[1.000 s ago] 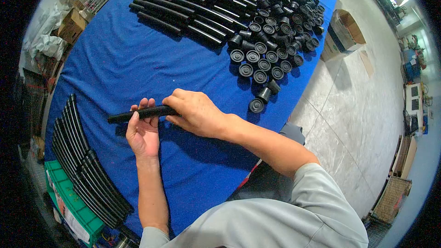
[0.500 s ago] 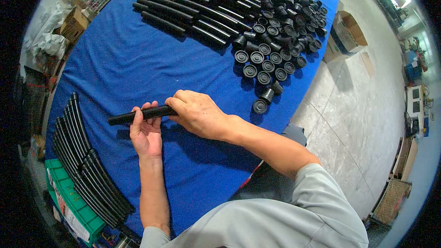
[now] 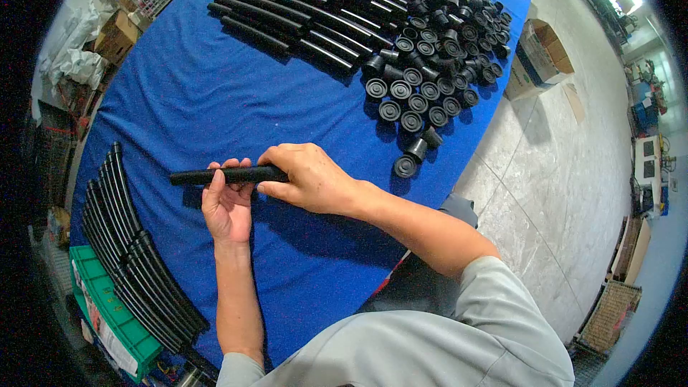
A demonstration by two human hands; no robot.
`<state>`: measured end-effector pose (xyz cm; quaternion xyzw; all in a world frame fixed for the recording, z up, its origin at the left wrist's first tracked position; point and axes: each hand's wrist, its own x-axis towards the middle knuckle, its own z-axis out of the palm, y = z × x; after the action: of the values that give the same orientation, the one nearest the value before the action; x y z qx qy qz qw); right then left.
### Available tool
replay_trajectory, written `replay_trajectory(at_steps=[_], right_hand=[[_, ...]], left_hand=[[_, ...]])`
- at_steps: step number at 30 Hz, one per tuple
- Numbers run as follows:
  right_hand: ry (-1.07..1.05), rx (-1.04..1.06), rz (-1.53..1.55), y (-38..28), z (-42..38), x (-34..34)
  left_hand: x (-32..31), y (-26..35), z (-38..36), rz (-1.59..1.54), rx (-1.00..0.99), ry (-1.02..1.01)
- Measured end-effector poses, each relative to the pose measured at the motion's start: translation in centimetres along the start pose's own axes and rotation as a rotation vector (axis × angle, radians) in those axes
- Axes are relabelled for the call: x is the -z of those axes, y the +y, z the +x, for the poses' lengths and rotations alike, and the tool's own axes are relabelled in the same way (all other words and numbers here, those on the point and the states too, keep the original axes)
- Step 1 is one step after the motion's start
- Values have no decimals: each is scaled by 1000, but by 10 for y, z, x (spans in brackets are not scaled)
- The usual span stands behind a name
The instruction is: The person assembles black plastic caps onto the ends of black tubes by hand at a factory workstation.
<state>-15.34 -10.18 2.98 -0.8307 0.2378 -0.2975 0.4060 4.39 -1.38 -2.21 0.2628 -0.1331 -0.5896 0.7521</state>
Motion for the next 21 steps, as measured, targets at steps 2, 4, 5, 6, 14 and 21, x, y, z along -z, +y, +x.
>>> replay_trajectory(at_steps=[2, 4, 5, 6, 14, 21], right_hand=[[15, -4, 29, 2, 0, -2], [58, 46, 8, 3, -2, -8], [61, 42, 7, 3, -2, -8], [62, 38, 6, 3, -2, -8], [96, 149, -132, 2, 1, -8], [47, 128, -132, 5, -2, -7]], left_hand=[[0, -2, -1, 0, -20, 12], [1, -2, -1, 0, -31, 16], [2, -3, -2, -1, -35, 16], [3, -2, -2, -3, -39, 17], [-12, -2, -1, -16, -18, 100], [4, 0, 0, 38, 8, -13]])
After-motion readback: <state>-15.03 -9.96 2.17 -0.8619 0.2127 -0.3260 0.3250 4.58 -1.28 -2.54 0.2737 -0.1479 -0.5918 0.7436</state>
